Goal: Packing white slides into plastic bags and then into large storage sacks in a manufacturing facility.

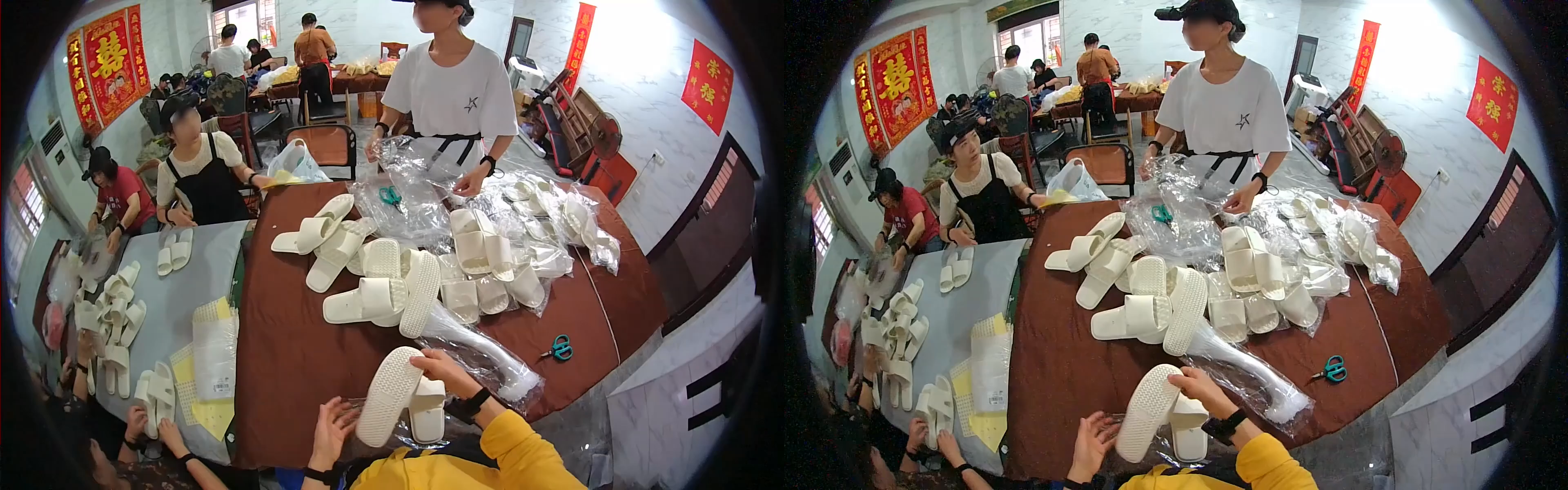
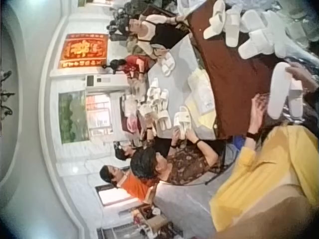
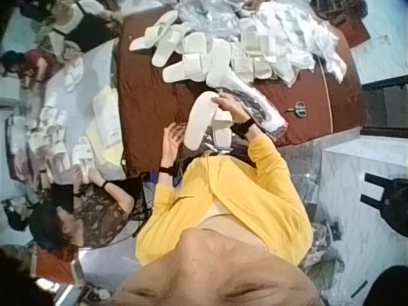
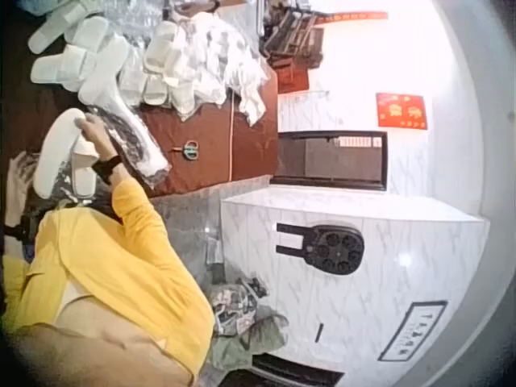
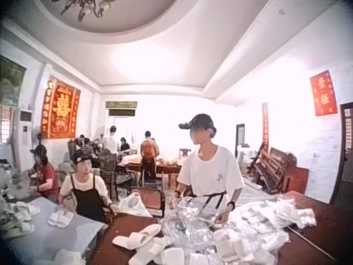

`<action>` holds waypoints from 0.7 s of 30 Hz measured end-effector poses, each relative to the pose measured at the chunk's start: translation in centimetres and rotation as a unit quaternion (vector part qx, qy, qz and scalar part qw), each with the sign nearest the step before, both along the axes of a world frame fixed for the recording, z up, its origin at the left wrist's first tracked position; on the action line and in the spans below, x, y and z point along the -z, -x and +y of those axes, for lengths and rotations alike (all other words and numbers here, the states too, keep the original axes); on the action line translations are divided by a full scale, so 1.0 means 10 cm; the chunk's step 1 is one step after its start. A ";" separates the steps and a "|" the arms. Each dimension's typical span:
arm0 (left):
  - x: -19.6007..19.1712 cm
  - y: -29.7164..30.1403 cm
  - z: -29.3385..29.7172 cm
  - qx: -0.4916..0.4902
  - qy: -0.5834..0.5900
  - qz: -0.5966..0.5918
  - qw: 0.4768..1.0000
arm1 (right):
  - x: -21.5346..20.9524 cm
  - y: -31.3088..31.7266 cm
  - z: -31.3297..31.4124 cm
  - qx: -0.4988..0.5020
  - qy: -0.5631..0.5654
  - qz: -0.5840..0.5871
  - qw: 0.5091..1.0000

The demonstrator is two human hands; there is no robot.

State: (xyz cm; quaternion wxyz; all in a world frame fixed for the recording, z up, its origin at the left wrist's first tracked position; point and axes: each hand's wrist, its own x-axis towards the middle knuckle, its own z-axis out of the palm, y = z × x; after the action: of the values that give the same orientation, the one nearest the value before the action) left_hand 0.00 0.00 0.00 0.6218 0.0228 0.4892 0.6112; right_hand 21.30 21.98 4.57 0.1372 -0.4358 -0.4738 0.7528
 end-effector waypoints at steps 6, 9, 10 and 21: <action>-0.66 -0.36 0.06 0.237 -0.157 0.628 0.724 | -0.25 0.25 -0.19 -0.016 -0.081 -0.048 0.995; -0.55 -0.53 0.18 0.195 -0.125 0.671 0.704 | -0.33 0.33 -0.25 -0.018 -0.195 -0.043 0.980; -0.42 -0.52 0.20 0.160 -0.121 0.647 0.736 | -0.30 0.28 -0.24 -0.039 -0.220 -0.068 0.972; 0.20 -0.43 0.03 0.016 -0.014 0.210 0.978 | -0.19 -0.61 -0.41 -0.214 -0.442 -0.345 0.800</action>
State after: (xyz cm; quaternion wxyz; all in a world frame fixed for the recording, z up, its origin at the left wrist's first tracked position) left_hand 4.34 0.34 -1.95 0.5148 0.1669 0.5998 0.5894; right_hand 27.40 17.89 6.46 -0.0220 -0.4466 -0.8523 0.2715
